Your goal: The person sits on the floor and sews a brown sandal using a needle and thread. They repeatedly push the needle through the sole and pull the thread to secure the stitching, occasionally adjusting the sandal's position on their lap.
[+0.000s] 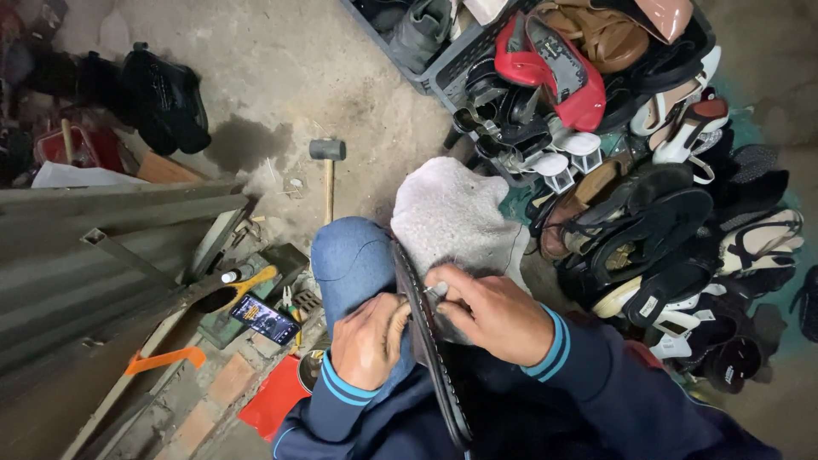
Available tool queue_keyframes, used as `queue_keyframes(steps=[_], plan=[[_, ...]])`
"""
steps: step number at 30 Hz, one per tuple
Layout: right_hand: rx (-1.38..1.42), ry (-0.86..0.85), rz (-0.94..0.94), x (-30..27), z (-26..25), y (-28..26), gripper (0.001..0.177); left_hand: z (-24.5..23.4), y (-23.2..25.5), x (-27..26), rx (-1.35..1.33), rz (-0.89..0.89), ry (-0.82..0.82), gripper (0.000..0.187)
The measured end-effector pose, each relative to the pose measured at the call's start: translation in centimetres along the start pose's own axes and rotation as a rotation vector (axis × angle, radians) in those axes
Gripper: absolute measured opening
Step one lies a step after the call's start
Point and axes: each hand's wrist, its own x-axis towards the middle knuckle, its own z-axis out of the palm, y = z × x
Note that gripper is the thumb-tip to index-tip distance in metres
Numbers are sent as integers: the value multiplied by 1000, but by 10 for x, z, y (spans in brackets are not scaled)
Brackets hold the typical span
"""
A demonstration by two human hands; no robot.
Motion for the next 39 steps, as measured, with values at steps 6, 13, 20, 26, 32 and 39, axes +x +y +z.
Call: queue_keyframes(steps=[6, 13, 20, 26, 32, 39], plan=[[-41, 25, 11, -4, -6, 0, 48, 2, 1, -1, -1, -114, -47, 32], [-56, 116, -124, -11, -13, 9, 14, 2, -5, -3, -43, -257, -195, 37], [-35, 181, -155, -11, -3, 13, 22, -8, -12, -1, -163, -156, -200, 28], [-10, 218, -156, -10, 3, 14, 27, -9, -9, 0, 3, -27, -99, 28], [7, 241, -201, -10, 5, 13, 28, -11, -5, 5, 109, 84, -7, 26], [-12, 297, -206, -10, 10, 14, 28, -8, -7, 4, 133, 100, -12, 32]])
